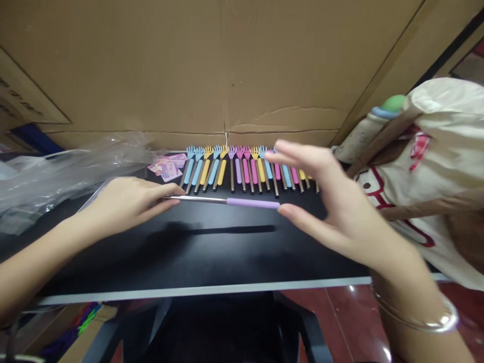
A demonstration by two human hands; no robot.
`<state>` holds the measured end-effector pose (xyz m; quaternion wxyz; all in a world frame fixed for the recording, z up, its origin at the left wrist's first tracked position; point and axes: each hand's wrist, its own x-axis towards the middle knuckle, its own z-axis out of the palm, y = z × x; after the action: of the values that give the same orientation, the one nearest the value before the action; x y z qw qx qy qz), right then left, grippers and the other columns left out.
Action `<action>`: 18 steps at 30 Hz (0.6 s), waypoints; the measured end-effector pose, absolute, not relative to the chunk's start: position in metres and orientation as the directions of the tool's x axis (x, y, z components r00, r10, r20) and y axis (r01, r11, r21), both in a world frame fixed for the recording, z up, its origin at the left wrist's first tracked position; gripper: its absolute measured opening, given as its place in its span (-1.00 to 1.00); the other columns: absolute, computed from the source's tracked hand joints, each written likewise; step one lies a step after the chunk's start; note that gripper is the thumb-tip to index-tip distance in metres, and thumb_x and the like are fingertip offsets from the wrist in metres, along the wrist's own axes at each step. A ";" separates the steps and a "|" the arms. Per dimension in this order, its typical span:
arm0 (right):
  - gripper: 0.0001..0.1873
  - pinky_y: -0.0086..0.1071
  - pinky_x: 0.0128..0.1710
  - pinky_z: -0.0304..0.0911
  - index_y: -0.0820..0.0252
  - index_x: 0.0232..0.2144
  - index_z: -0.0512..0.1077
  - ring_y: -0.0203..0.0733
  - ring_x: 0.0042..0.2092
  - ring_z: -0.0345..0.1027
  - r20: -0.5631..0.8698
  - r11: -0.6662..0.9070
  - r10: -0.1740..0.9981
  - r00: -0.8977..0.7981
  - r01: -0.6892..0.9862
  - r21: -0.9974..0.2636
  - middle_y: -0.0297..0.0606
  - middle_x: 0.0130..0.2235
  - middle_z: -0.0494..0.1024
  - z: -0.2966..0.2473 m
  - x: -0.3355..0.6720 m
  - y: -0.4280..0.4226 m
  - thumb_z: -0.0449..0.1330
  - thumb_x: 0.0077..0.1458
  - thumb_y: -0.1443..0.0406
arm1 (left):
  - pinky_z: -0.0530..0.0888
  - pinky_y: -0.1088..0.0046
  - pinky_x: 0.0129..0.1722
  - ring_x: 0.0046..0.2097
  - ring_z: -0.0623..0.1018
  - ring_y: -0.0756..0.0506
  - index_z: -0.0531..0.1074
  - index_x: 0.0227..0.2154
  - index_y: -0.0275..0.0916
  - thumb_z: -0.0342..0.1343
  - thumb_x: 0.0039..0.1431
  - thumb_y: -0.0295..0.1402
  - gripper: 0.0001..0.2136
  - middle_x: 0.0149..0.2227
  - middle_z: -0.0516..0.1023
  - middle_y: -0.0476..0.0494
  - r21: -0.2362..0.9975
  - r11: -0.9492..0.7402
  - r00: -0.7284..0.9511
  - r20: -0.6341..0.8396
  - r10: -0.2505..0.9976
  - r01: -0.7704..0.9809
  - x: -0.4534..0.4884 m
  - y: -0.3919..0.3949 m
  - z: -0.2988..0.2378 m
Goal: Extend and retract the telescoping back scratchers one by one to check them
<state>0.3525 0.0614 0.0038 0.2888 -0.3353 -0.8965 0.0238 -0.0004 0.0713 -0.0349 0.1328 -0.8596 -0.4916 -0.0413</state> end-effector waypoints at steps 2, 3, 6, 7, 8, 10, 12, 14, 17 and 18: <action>-0.35 -0.04 0.26 0.10 -0.08 0.33 -0.05 0.00 0.26 0.11 0.430 0.787 0.611 -0.664 0.567 -0.244 -0.19 0.25 0.19 -0.012 0.347 0.074 0.08 0.27 0.17 | 0.22 0.51 -0.51 -0.43 0.56 -0.08 0.45 -0.19 -0.11 -0.23 0.34 -0.10 -0.63 -0.37 0.62 -0.08 -0.170 -0.492 0.519 0.205 0.830 0.854 -0.002 0.070 -0.037; -0.37 -0.01 0.25 0.10 -0.04 0.32 -0.02 0.01 0.26 0.10 0.382 0.789 0.613 -0.692 0.562 -0.248 -0.17 0.25 0.20 -0.021 0.345 0.080 0.08 0.27 0.17 | 0.22 0.52 -0.50 -0.43 0.55 -0.07 0.45 -0.19 -0.11 -0.23 0.34 -0.10 -0.64 -0.38 0.62 -0.07 -0.167 -0.491 0.517 0.204 0.831 0.855 -0.002 0.070 -0.038; -0.46 -0.04 0.21 0.15 0.08 0.26 0.09 -0.02 0.24 0.13 0.277 0.789 0.613 -0.739 0.555 -0.264 -0.10 0.22 0.25 -0.047 0.342 0.094 0.05 0.29 0.18 | 0.22 0.52 -0.50 -0.42 0.56 -0.08 0.44 -0.18 -0.11 -0.23 0.35 -0.12 -0.65 -0.40 0.61 -0.05 -0.156 -0.487 0.510 0.173 0.843 0.859 -0.003 0.070 -0.040; -0.49 -0.07 0.20 0.17 0.11 0.25 0.11 -0.04 0.22 0.15 0.255 0.787 0.614 -0.747 0.555 -0.269 -0.08 0.20 0.27 -0.053 0.341 0.098 0.03 0.29 0.18 | 0.22 0.52 -0.49 -0.41 0.56 -0.08 0.43 -0.18 -0.11 -0.23 0.36 -0.13 -0.66 -0.39 0.61 -0.05 -0.149 -0.488 0.508 0.163 0.846 0.860 -0.003 0.070 -0.040; -0.51 -0.09 0.17 0.21 0.13 0.23 0.13 -0.06 0.20 0.19 0.235 0.784 0.616 -0.752 0.558 -0.272 -0.07 0.18 0.29 -0.057 0.340 0.100 0.02 0.30 0.18 | 0.23 0.52 -0.49 -0.40 0.57 -0.08 0.43 -0.17 -0.11 -0.24 0.36 -0.13 -0.66 -0.38 0.61 -0.05 -0.141 -0.490 0.508 0.155 0.847 0.860 -0.003 0.070 -0.039; -0.54 -0.14 0.11 0.27 0.16 0.21 0.17 -0.09 0.14 0.26 0.203 0.779 0.620 -0.758 0.564 -0.274 -0.06 0.13 0.35 -0.062 0.339 0.104 -0.02 0.31 0.20 | 0.24 0.52 -0.48 -0.39 0.57 -0.08 0.42 -0.17 -0.11 -0.25 0.36 -0.14 -0.66 -0.36 0.61 -0.05 -0.121 -0.497 0.511 0.144 0.847 0.859 -0.002 0.070 -0.039; -0.59 -0.17 0.08 0.28 0.17 0.17 0.24 -0.10 0.10 0.31 0.184 0.779 0.617 -0.765 0.562 -0.276 -0.08 0.09 0.41 -0.062 0.336 0.106 -0.05 0.32 0.22 | 0.24 0.52 -0.47 -0.40 0.57 -0.07 0.41 -0.17 -0.12 -0.24 0.36 -0.14 -0.66 -0.37 0.61 -0.04 -0.096 -0.504 0.513 0.134 0.848 0.858 -0.002 0.069 -0.040; -0.63 -0.21 0.05 0.29 0.16 0.11 0.29 -0.13 0.05 0.36 0.164 0.774 0.620 -0.767 0.563 -0.289 -0.12 0.05 0.45 -0.060 0.331 0.108 -0.05 0.32 0.25 | 0.24 0.52 -0.48 -0.41 0.56 -0.06 0.40 -0.18 -0.12 -0.24 0.36 -0.14 -0.67 -0.39 0.60 -0.03 -0.075 -0.507 0.513 0.118 0.850 0.858 -0.001 0.067 -0.041; -0.68 -0.32 -0.12 0.32 0.15 0.03 0.35 -0.18 -0.10 0.45 0.095 0.747 0.642 -0.761 0.593 -0.299 -0.20 -0.06 0.53 -0.054 0.323 0.109 -0.05 0.31 0.25 | 0.23 0.52 -0.49 -0.42 0.56 -0.06 0.40 -0.19 -0.12 -0.23 0.36 -0.14 -0.68 -0.41 0.58 -0.03 -0.058 -0.507 0.510 0.105 0.854 0.860 0.000 0.066 -0.042; -0.70 -0.36 -0.20 0.31 0.14 -0.01 0.36 -0.20 -0.18 0.46 0.072 0.741 0.648 -0.758 0.606 -0.289 -0.23 -0.14 0.55 -0.053 0.320 0.109 -0.05 0.31 0.24 | 0.23 0.51 -0.49 -0.42 0.56 -0.07 0.40 -0.20 -0.12 -0.22 0.36 -0.14 -0.69 -0.41 0.58 -0.02 -0.056 -0.506 0.509 0.105 0.854 0.861 0.000 0.066 -0.042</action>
<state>0.3204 0.1092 -0.0530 0.0841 -0.3374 -0.9293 0.1249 0.0003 0.0661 -0.0424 0.0503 -0.8672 -0.4944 -0.0321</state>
